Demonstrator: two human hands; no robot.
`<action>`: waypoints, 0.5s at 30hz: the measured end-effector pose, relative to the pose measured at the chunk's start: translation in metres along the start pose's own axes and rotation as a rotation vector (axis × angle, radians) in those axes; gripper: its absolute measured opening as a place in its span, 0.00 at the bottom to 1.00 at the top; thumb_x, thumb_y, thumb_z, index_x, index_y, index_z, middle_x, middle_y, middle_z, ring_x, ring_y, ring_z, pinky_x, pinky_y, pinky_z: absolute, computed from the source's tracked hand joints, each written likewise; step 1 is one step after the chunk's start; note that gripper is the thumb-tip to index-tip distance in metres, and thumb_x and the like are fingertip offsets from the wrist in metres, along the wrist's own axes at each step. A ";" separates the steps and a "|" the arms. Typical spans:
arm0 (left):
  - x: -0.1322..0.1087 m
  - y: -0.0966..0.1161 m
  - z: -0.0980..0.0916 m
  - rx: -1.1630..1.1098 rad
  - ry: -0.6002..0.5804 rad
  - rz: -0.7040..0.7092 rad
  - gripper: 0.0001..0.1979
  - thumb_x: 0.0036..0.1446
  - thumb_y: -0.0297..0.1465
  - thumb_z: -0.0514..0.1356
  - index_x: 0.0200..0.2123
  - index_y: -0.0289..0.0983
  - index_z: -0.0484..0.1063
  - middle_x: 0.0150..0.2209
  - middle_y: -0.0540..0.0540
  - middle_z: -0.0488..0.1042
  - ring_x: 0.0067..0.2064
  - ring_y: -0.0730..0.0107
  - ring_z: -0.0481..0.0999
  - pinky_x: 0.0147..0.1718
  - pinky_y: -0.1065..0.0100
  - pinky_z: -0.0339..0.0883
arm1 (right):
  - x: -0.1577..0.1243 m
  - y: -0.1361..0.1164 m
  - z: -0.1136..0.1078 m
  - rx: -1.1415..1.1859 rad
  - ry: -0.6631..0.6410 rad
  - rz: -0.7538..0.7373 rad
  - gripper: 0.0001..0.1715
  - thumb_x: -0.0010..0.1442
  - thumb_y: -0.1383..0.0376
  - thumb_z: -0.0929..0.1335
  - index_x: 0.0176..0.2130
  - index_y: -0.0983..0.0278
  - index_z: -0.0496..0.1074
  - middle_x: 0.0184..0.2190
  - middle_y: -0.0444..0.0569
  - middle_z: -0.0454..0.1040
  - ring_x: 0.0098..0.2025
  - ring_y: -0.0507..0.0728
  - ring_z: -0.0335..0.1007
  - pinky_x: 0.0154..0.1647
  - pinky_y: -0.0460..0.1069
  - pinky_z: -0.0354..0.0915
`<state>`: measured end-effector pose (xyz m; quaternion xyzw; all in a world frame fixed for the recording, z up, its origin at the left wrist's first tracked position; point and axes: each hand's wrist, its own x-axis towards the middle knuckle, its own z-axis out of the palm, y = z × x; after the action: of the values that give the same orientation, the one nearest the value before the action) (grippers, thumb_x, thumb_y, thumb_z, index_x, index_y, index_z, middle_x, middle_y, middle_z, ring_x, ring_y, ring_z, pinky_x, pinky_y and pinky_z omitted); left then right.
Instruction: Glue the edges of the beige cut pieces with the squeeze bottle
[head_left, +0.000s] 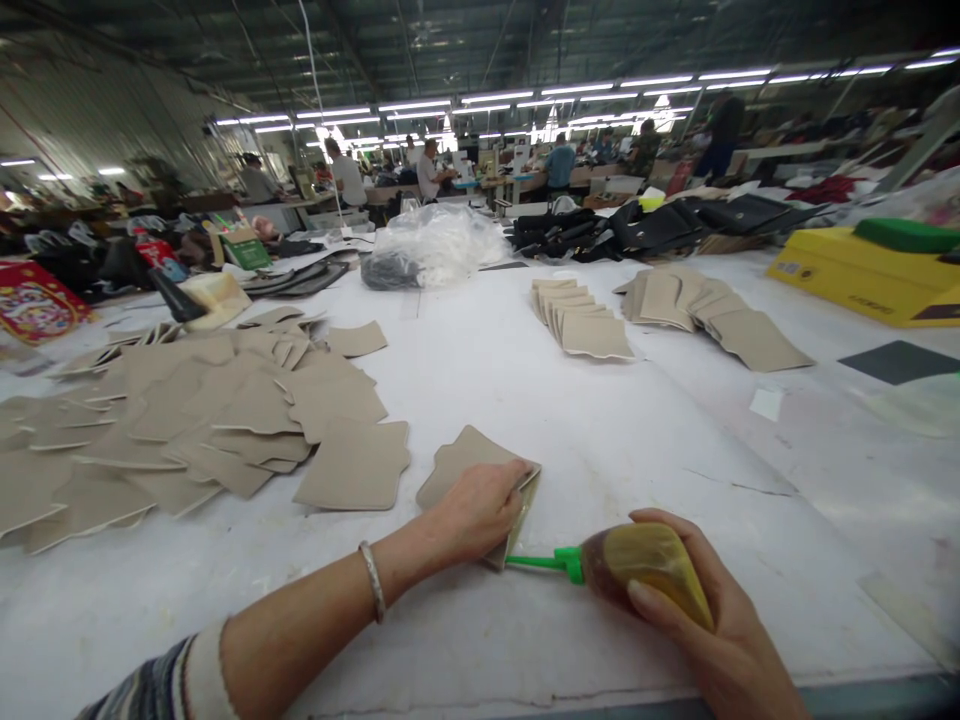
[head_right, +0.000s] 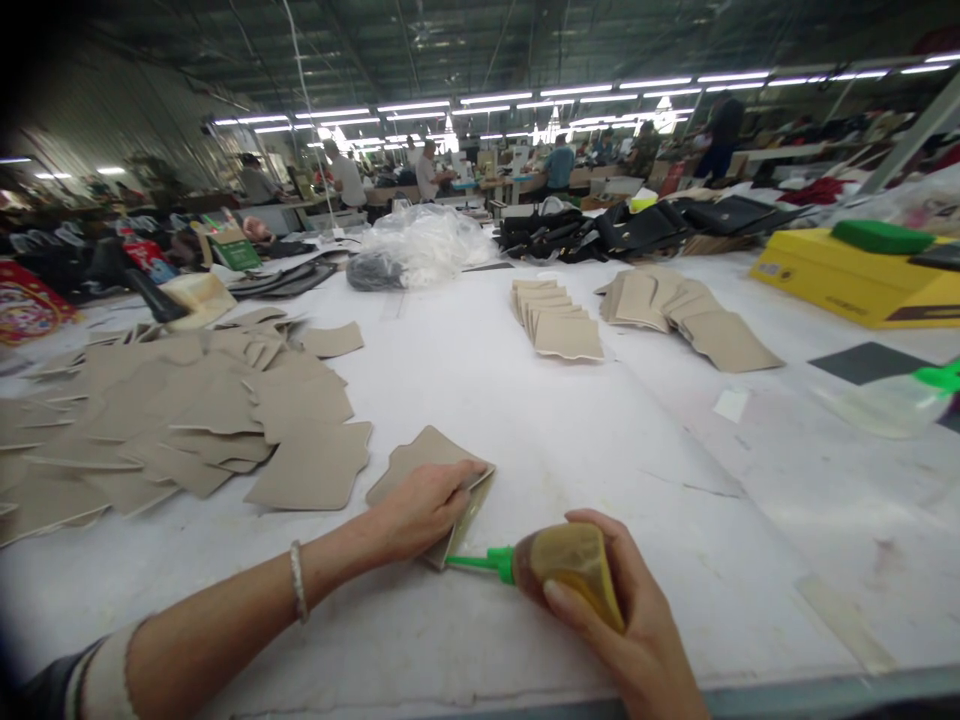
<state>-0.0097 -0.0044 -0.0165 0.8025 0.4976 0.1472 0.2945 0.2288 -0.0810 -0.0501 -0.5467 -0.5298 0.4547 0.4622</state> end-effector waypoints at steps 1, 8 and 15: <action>0.000 0.000 0.000 -0.005 0.002 -0.002 0.22 0.61 0.25 0.46 0.56 0.38 0.67 0.52 0.43 0.75 0.51 0.60 0.73 0.52 0.62 0.64 | 0.001 0.000 -0.001 0.066 0.019 0.035 0.31 0.53 0.51 0.74 0.52 0.58 0.66 0.38 0.47 0.75 0.40 0.60 0.72 0.38 0.47 0.70; -0.004 -0.006 -0.011 -0.027 0.104 -0.135 0.17 0.58 0.29 0.52 0.49 0.39 0.72 0.37 0.46 0.77 0.39 0.63 0.75 0.41 0.66 0.65 | 0.026 -0.011 -0.025 0.872 0.305 0.463 0.24 0.47 0.56 0.75 0.44 0.60 0.76 0.50 0.53 0.74 0.47 0.66 0.74 0.42 0.55 0.75; -0.005 -0.043 -0.045 0.079 0.192 -0.516 0.13 0.50 0.32 0.59 0.40 0.36 0.70 0.33 0.46 0.72 0.36 0.63 0.72 0.33 0.68 0.61 | 0.032 0.005 -0.048 1.328 0.391 0.624 0.22 0.55 0.49 0.68 0.40 0.61 0.81 0.47 0.52 0.77 0.42 0.60 0.77 0.36 0.44 0.75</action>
<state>-0.0664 0.0200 -0.0073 0.6423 0.7166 0.1232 0.2424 0.2775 -0.0506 -0.0479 -0.3485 0.1260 0.6827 0.6297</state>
